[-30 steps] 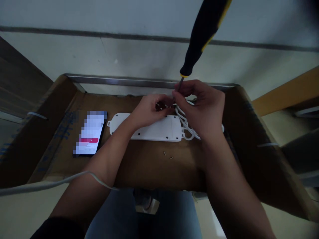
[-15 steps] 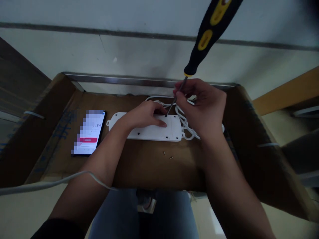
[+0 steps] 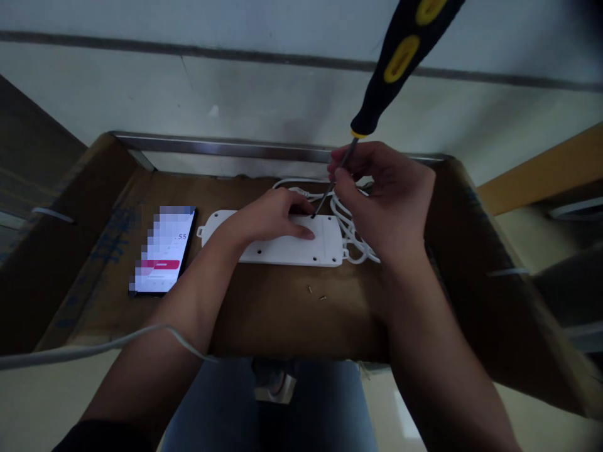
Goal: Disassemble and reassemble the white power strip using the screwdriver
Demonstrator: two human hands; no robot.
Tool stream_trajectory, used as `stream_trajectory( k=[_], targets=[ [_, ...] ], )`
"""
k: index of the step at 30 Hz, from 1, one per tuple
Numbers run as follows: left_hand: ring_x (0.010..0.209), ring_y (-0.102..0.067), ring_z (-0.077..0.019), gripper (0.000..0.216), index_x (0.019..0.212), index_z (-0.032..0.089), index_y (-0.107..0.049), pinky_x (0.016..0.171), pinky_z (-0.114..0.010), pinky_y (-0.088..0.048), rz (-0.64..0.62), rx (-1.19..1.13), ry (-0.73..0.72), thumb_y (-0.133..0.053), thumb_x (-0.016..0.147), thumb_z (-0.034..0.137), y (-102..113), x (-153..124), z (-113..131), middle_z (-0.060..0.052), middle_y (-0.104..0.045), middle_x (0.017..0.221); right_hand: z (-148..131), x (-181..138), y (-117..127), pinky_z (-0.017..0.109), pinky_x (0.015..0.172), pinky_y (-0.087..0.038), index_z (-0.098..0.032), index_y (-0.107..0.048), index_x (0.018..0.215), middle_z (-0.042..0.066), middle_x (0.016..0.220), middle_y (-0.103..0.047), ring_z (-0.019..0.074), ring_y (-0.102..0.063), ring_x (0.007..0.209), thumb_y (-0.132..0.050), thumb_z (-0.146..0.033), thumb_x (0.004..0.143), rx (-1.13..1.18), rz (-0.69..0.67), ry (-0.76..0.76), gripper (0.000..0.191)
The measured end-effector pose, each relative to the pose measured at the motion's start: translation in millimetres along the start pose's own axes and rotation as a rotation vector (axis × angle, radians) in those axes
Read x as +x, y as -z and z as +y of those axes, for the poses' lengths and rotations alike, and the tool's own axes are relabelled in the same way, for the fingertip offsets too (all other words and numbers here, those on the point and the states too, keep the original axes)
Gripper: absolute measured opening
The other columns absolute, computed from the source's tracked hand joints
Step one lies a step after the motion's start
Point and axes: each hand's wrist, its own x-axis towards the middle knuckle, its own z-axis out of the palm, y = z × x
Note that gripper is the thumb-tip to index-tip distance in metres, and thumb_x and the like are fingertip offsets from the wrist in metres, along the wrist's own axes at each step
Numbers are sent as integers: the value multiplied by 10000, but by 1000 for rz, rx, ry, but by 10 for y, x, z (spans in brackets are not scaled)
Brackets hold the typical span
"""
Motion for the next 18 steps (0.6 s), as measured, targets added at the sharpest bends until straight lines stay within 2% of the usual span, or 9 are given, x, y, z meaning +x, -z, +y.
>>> stream_trajectory(
  k=[7,12,18],
  targets=[
    [979,-738,-275,435,1070,158,-803,908,-389,-570,-29,16,33,-901,707,378,24,-7,62,-95,-809,1068,-41,-8,-28,281,762,-627,-286,-775,1014,-22,918,-792,112,-711,776,-676,-162,848,3,-6,3,229],
    [1001,-739,-280,422,1069,151,-801,933,-391,-566,-31,8,-5,-882,718,371,21,-13,72,-102,-809,1086,-70,-1,-4,281,778,-632,-278,-770,1010,-10,940,-798,111,-710,778,-680,-157,860,-38,-27,2,213],
    [965,-738,-214,295,1116,139,-799,884,-313,-545,41,-87,-94,-664,868,227,-12,-28,66,-66,-816,1057,-31,17,29,252,761,-616,-268,-746,1004,-19,944,-787,94,-722,782,-664,-129,865,-21,-56,16,214]
  ],
)
